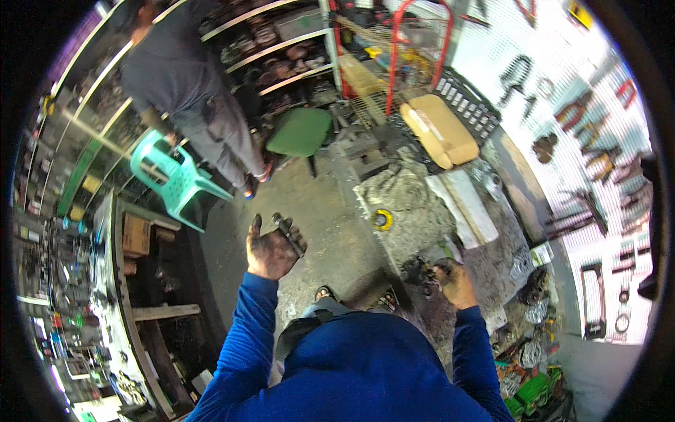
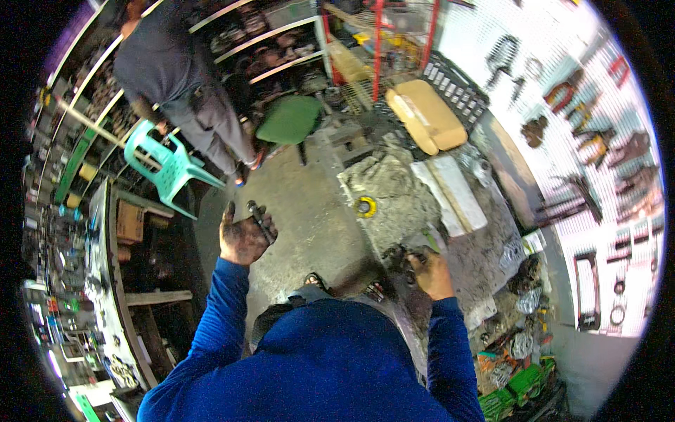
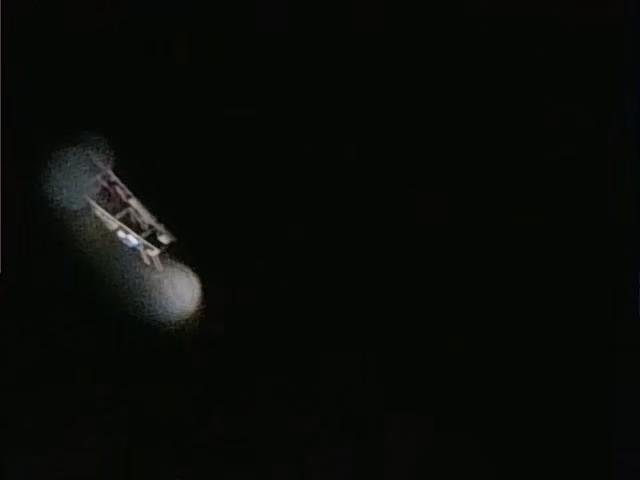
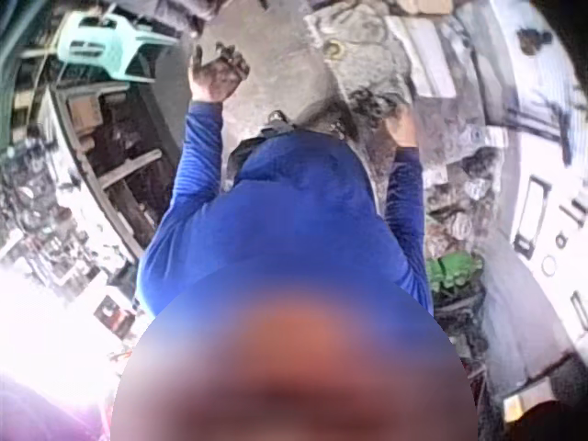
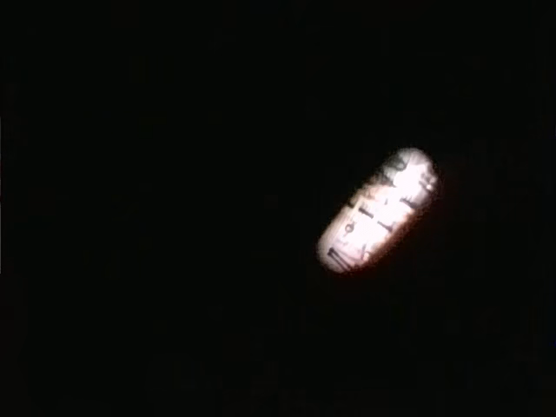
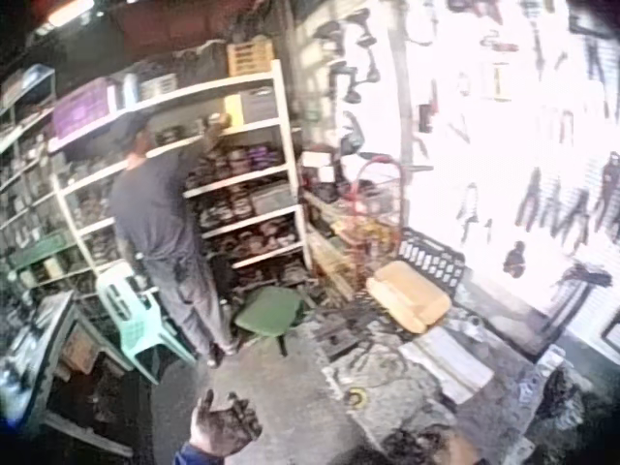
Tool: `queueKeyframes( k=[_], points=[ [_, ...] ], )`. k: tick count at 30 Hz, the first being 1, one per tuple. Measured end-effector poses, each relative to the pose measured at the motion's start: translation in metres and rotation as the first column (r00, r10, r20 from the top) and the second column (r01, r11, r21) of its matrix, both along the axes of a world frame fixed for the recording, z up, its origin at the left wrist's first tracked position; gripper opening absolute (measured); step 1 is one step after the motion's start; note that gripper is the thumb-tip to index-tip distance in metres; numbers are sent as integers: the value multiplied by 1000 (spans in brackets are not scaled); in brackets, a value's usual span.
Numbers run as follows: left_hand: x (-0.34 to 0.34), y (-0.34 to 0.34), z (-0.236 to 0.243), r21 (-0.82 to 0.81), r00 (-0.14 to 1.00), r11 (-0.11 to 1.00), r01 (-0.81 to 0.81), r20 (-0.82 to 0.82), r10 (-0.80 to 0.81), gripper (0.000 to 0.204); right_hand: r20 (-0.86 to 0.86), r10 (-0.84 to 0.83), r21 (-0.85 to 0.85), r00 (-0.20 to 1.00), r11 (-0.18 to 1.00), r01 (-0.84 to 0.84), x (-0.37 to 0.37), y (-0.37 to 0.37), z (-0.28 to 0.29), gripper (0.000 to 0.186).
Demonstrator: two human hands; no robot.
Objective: The person disassembles a small engine component on a workbench, using a screwdriver and wrench to remove fasteners and separate parts. The person then retrieves a hammer and a power drill from the wall and workbench, placing them back down after brief handling.
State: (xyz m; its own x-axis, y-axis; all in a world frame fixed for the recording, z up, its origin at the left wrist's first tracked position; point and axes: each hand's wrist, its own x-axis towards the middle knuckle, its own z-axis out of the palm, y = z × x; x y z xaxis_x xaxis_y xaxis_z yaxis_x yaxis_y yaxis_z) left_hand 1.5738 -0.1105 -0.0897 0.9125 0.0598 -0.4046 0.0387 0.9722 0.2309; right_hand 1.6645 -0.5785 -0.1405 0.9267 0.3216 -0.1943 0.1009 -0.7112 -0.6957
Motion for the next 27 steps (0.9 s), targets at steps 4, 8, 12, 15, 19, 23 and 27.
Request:
queueKeyframes(
  k=[4,8,12,15,19,23,27],
  points=[
    [-11,36,33,-142,971,964,-225,-110,210,72,-16,18,-101,1000,995,-19,-6,76,9,27],
    [-53,84,36,-175,940,924,-341,-79,332,57,-74,245,19,967,970,-244,-19,161,-19,27],
    [-119,124,22,100,932,942,-319,-146,331,46,26,523,-127,852,847,-517,-22,232,-37,40],
    [-191,123,3,593,862,787,-171,-297,411,42,-63,669,23,741,743,-669,-14,286,-47,42],
    [-299,79,-32,731,418,162,663,-541,730,48,-183,873,-53,452,450,-892,15,354,-61,35],
    [-438,-24,-104,460,41,494,738,-761,647,54,-137,984,-227,115,82,-970,32,438,-85,38],
    [-541,-191,-199,191,-171,842,505,-934,315,66,-13,999,-291,41,35,-956,-9,522,-94,38]
  ],
)
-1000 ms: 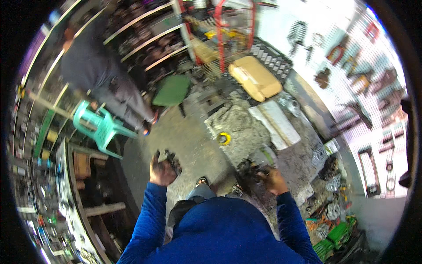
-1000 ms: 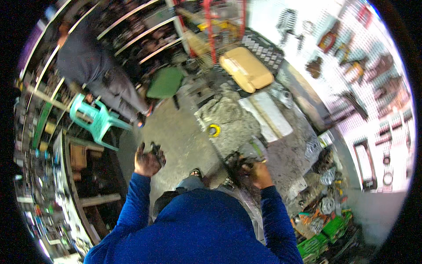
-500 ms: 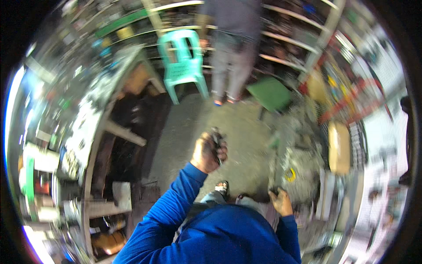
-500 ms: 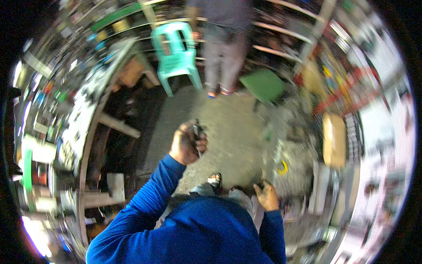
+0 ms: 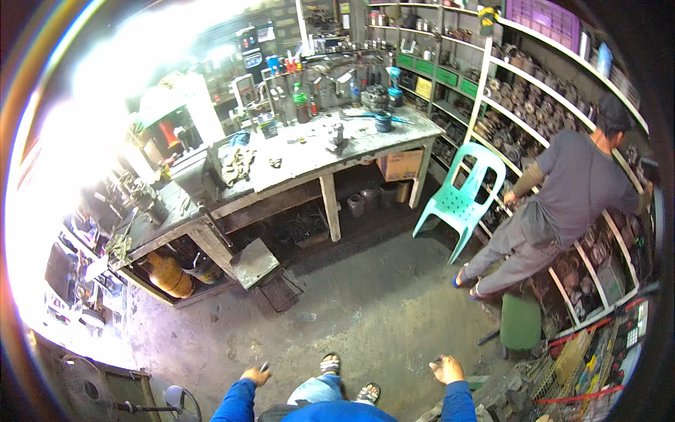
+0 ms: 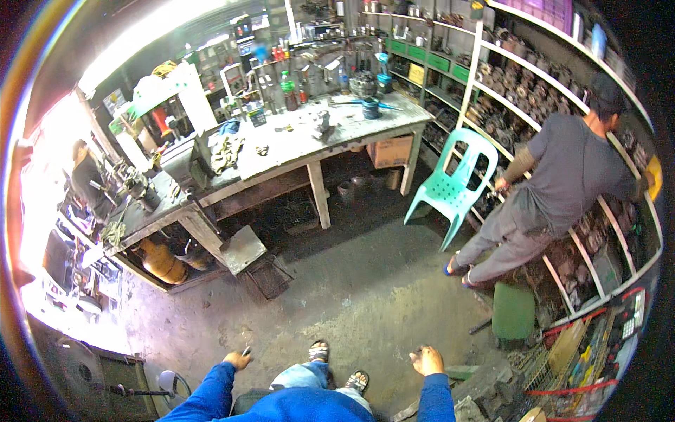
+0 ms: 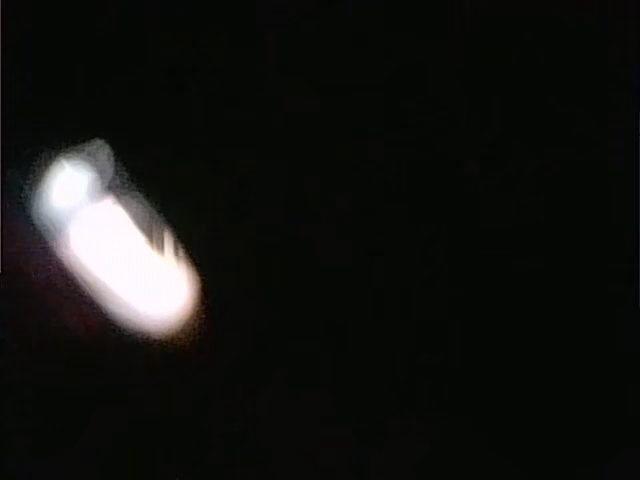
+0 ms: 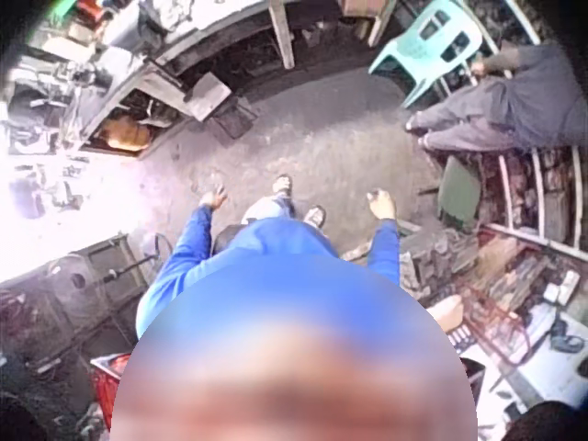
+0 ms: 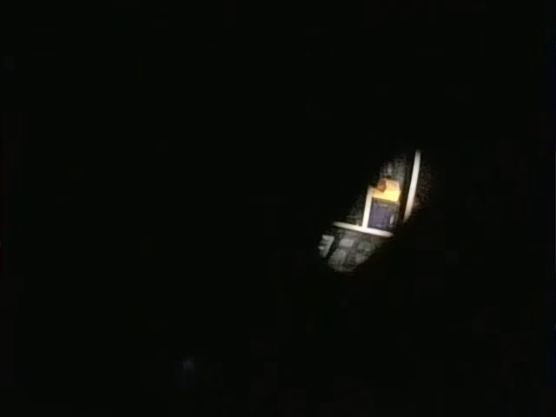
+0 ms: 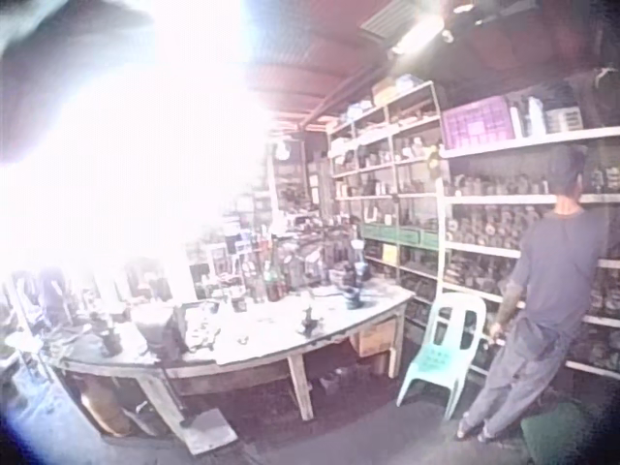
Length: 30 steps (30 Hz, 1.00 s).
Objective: The person disassembles a small engine component on a workbench, using a screwdriver and wrench to remove fasteners and separate parts. The person then retrieves a hammer and a power drill from the wall and workbench, placing them back down after brief handling.
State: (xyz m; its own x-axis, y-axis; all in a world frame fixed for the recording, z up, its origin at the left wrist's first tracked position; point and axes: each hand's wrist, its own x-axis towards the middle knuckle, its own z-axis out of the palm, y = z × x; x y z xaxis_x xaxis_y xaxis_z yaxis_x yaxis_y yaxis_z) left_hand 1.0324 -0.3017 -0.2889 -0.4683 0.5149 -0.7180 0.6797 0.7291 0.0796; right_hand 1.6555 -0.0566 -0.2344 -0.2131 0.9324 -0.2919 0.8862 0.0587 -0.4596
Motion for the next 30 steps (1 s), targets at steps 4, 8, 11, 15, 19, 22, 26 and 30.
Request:
queueKeyframes(
  k=[4,8,11,15,19,22,26,30],
  points=[
    [-21,-188,-61,-279,916,872,402,138,-378,46,-21,135,20,991,991,-134,-101,50,13,38],
    [6,-286,-92,-286,984,955,82,174,-32,46,-116,364,-143,924,915,-378,-213,63,18,44],
    [6,-301,-109,-247,959,967,-55,255,120,44,34,517,-233,855,836,-496,-295,61,5,48],
    [-54,-288,-118,-71,975,996,-47,214,61,43,158,835,-348,528,547,-761,-421,59,-1,52],
    [-155,-259,-108,-77,624,638,-766,151,767,63,-31,853,-197,521,506,-840,-566,64,26,54],
    [-234,-240,-94,232,408,352,-907,274,871,41,-53,876,-125,480,471,-873,-658,68,50,50],
    [-285,-224,-80,193,222,176,-965,249,943,76,-2,956,-238,293,284,-929,-751,80,61,55],
    [-283,-219,-84,50,104,92,-994,334,937,60,-47,979,-306,200,177,-935,-836,97,47,52]
  ],
)
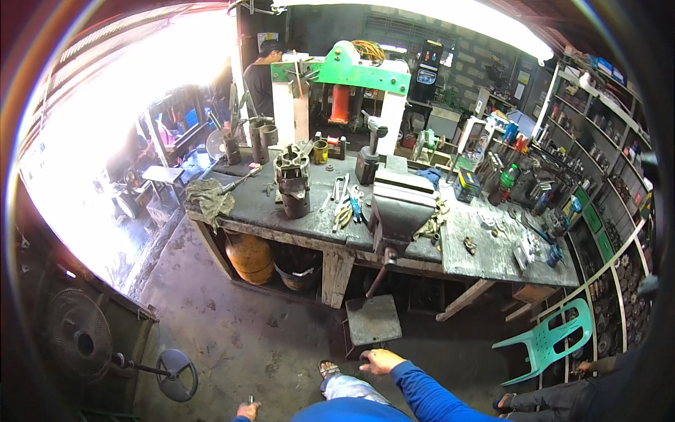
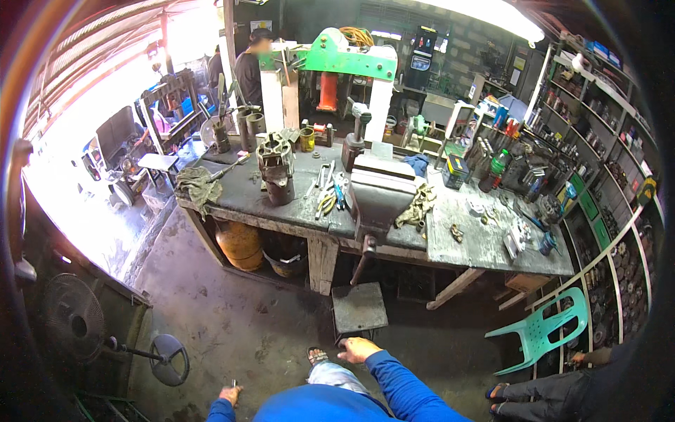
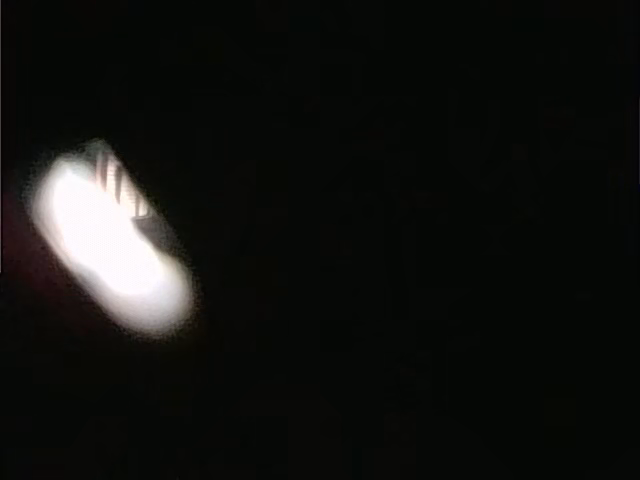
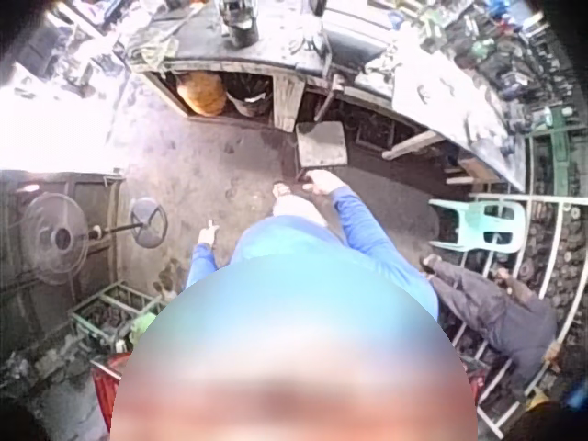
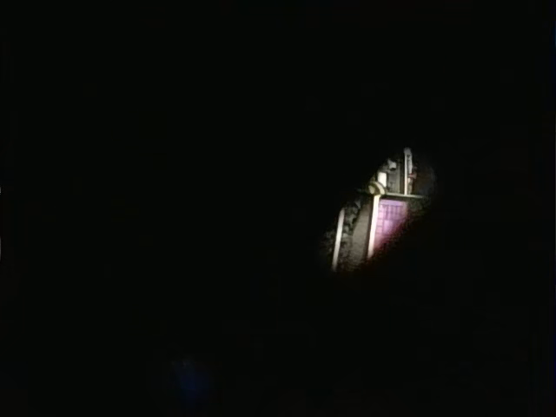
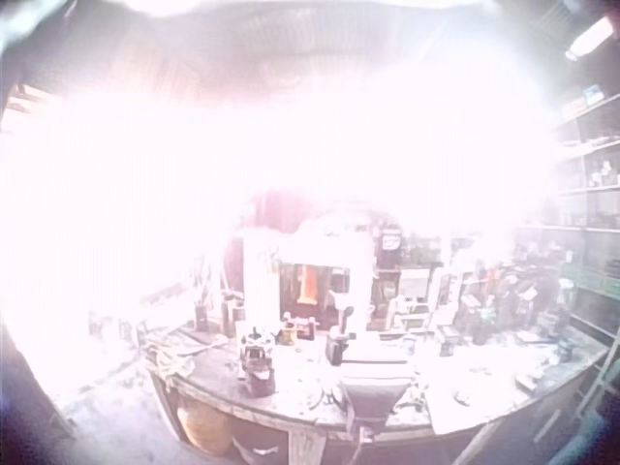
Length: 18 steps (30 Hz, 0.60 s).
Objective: The person disassembles a small engine component on a workbench, using a screwdriver and wrench to remove fasteners and separate parts. The person then retrieves a hammer and a power drill from the wall and workbench, placing them back down after brief handling.
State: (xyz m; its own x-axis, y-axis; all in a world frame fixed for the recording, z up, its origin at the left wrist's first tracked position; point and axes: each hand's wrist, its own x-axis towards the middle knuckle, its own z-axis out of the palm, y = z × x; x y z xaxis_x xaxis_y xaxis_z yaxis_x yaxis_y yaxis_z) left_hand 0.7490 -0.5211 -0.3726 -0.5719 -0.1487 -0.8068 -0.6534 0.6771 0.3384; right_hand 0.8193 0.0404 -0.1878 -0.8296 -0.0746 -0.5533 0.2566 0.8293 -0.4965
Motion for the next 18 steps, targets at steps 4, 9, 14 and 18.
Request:
queueKeyframes(
  k=[4,9,14,18],
  points=[
    [-12,13,-3,-13,990,1000,-20,143,22,57,-110,-7,-175,994,984,-12,-110,19,10,48],
    [-90,44,4,64,986,987,-146,90,140,55,-497,-236,-290,835,952,97,-273,57,90,43],
    [-202,51,1,131,976,967,-220,16,219,53,-754,-596,-481,276,787,387,-442,113,166,30],
    [-288,28,0,146,967,958,-247,-29,254,52,-743,-636,-414,209,681,604,-563,176,228,39]
  ],
)
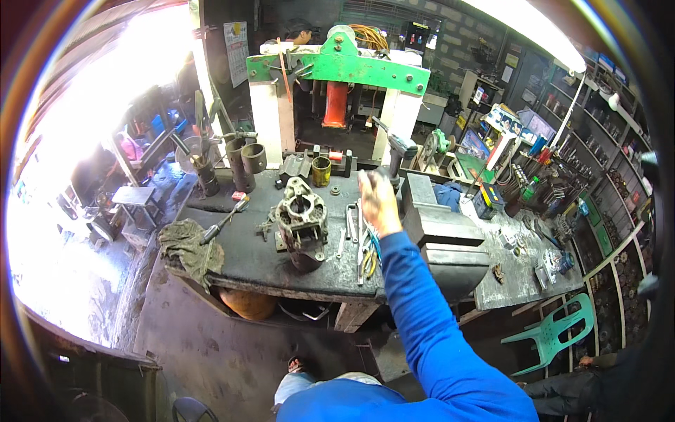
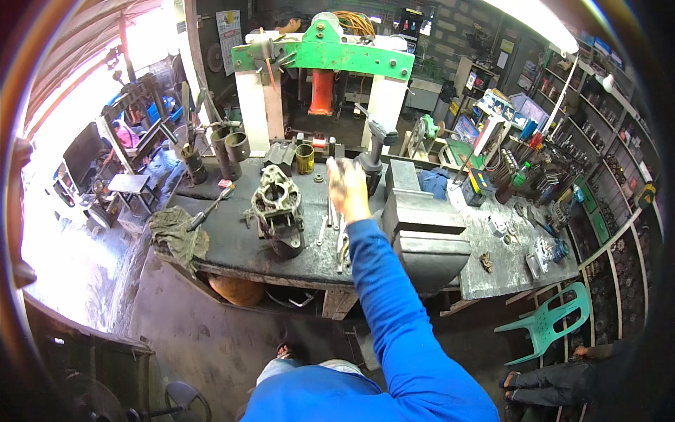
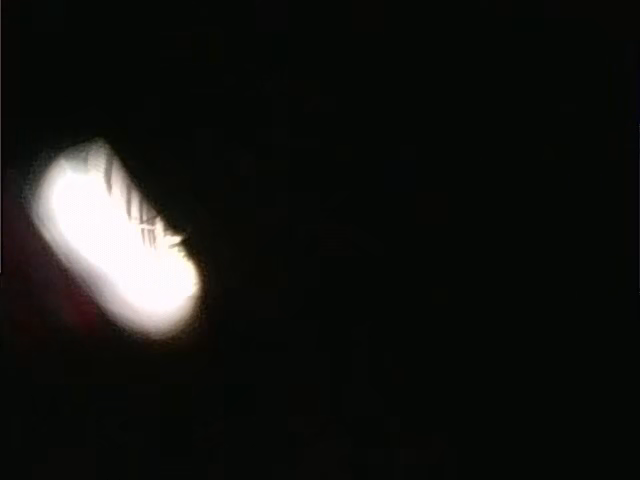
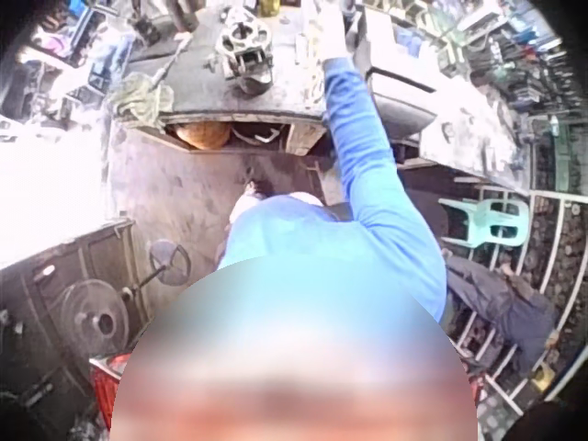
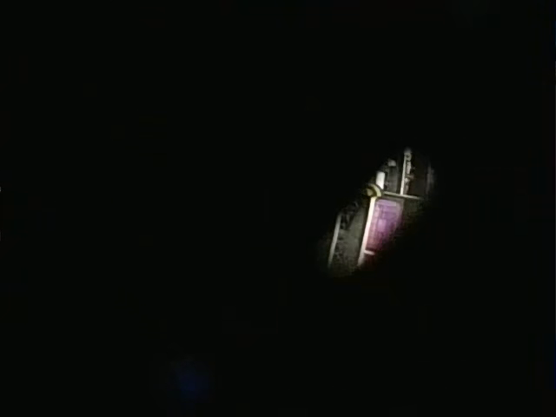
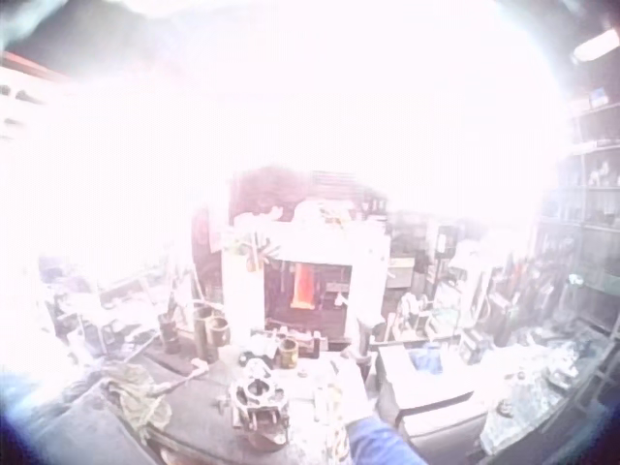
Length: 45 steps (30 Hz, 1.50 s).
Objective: The person disassembles a small engine component on a workbench, using a screwdriver and wrench to remove fasteners and separate parts. The person then retrieves a hammer and a power drill from the wall and workbench, placing them back down after brief handling.
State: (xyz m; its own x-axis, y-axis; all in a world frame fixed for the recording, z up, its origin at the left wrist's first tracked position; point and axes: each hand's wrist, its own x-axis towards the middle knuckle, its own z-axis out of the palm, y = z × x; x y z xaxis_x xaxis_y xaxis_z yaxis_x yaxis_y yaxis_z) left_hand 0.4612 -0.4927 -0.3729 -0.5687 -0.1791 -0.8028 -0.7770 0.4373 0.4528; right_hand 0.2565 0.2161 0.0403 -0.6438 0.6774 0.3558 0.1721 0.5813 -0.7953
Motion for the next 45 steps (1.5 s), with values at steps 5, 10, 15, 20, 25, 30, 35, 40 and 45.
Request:
queueKeyframes(
  k=[5,10,15,20,25,30,35,40,45],
  points=[
    [-87,-37,8,-34,996,997,-67,-54,66,50,122,-334,452,935,857,247,-77,64,80,45],
    [-165,-44,41,-1,982,993,-119,-149,118,45,504,-408,690,761,720,-71,-114,178,91,46],
    [-147,-11,71,-82,966,963,-256,-61,252,48,595,-339,751,728,557,-354,-170,332,32,56],
    [-70,34,41,-265,960,959,104,277,-28,67,561,-497,788,662,565,-244,-197,415,-27,32],
    [-5,57,-8,-86,711,740,667,370,-598,50,619,-399,685,676,695,-217,-196,427,-24,31],
    [-33,57,-18,-167,905,934,316,347,-244,59,617,-448,674,647,725,-141,-189,398,-5,34],
    [-138,41,14,-217,973,955,201,155,-170,56,586,-515,689,625,723,-49,-185,355,9,37],
    [-211,42,45,-245,961,930,275,100,-258,47,564,-501,699,657,713,-56,-181,351,13,37],
    [-212,35,42,-224,803,774,593,84,-591,49,436,-286,648,853,758,-77,-172,396,-11,46]
  ],
)
